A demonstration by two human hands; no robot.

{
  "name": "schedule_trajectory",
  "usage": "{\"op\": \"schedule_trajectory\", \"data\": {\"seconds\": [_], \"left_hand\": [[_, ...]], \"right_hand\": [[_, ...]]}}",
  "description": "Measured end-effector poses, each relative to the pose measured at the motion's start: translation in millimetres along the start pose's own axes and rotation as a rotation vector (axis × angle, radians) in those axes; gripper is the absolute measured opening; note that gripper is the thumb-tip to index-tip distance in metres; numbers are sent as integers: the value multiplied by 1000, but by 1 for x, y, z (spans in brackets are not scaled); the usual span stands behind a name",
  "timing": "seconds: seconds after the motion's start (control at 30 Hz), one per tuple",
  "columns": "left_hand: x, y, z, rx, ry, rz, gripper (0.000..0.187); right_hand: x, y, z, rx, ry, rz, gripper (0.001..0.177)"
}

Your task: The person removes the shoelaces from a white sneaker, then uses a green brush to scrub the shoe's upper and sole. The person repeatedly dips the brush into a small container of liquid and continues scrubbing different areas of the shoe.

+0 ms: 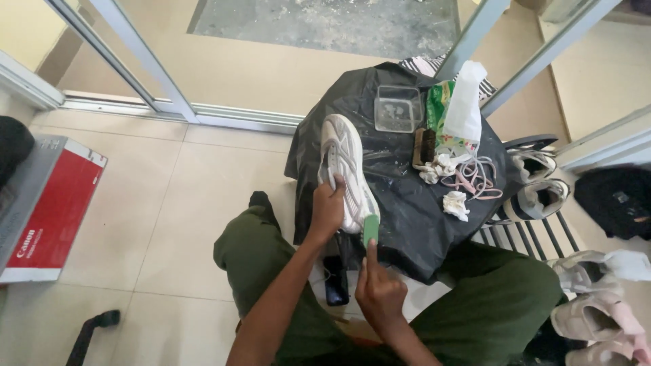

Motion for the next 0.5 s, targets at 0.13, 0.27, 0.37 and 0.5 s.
{"op": "schedule_trajectory", "data": {"seconds": [0.13,0.27,0.37,0.5], "left_hand": [[0,-3,5,8,13,24,58],[11,0,-19,131,28,6,51],[9,-1,-42,229,17,0,47],[-7,-10,-54,272,-37,69,46]], "right_hand": [[8,-6,-8,-65,-32,17,59],[-33,3,-13,-150,-64,-20,57],[-65,17,-15,-250,-102,27,55],[-79,24,-20,-310,-125,44,51]]}}
Point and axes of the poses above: each hand's wrist, its own x-axis away from the middle knuckle, its own y-axis out of the back of the hand, z = x × y, the point moved 7 cm from there along -x, towards the middle knuckle, and after that the axes turned 15 degrees about -y, right-handed, at the moved point
